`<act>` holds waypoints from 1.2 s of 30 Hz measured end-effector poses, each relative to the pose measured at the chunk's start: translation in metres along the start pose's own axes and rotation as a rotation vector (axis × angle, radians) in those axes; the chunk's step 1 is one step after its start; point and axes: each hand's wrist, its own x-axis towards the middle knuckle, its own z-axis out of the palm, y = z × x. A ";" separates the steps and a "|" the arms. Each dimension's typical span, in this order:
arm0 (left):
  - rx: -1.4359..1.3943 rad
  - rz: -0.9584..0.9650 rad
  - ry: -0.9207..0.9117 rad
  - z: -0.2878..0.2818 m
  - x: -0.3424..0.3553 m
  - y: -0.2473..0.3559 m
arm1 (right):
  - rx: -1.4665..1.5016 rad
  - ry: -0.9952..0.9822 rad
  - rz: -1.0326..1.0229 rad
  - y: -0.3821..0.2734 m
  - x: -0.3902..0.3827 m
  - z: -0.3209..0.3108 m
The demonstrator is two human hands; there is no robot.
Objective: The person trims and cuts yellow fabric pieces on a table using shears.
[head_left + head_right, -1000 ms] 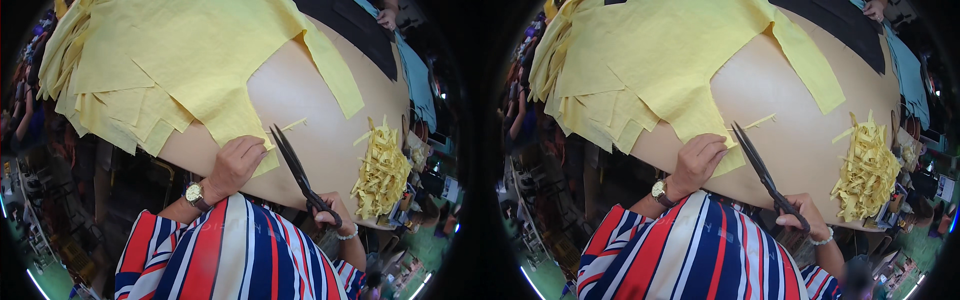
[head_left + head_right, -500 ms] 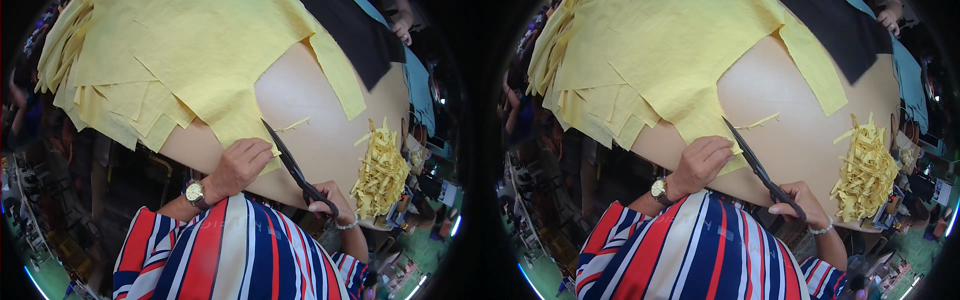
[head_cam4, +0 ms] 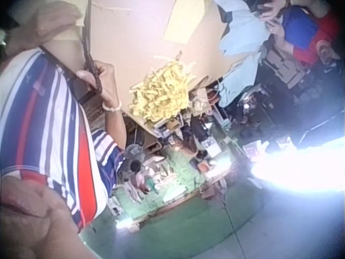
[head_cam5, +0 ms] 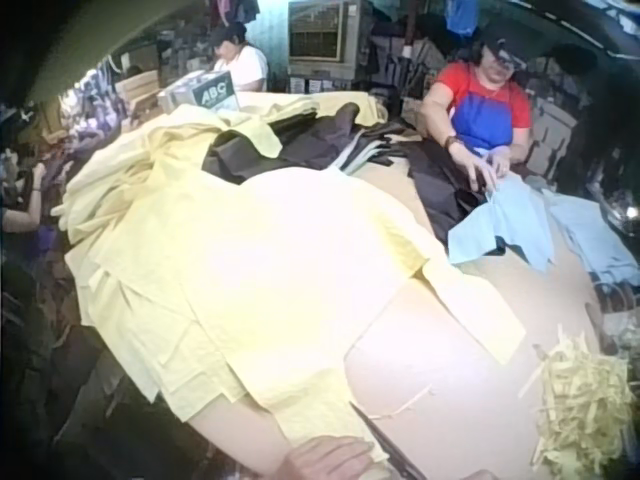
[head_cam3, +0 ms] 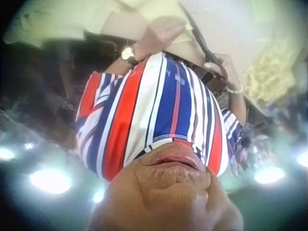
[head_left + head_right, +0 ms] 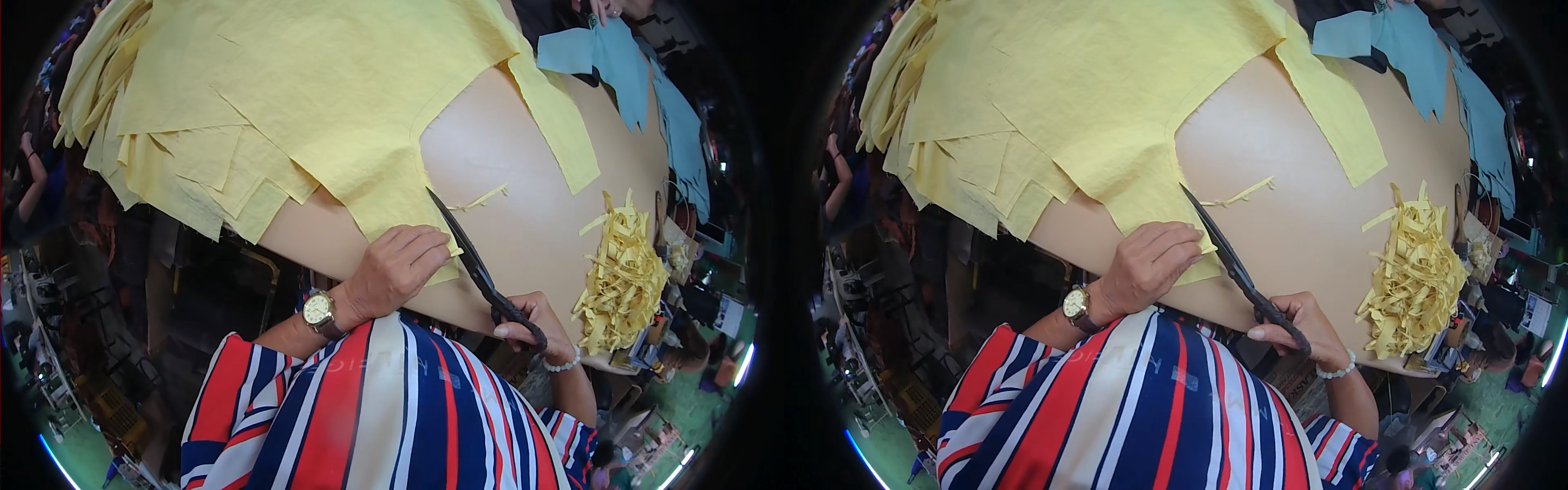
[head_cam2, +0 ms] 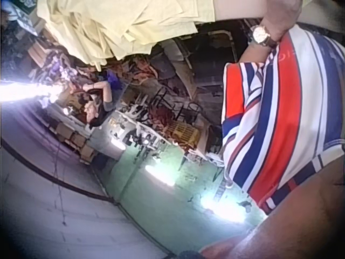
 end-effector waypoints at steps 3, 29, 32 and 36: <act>-0.002 0.000 0.005 0.000 -0.001 0.000 | -0.033 0.009 -0.008 0.002 0.000 0.000; 0.149 -0.270 -0.266 -0.019 -0.012 -0.004 | -0.017 0.027 -0.007 0.006 0.005 0.008; 0.249 -0.189 -0.344 -0.018 -0.013 -0.006 | -0.009 0.040 0.002 0.005 0.003 0.011; 0.206 -0.173 -0.341 -0.017 -0.010 -0.001 | -0.009 0.056 0.007 0.004 0.002 0.013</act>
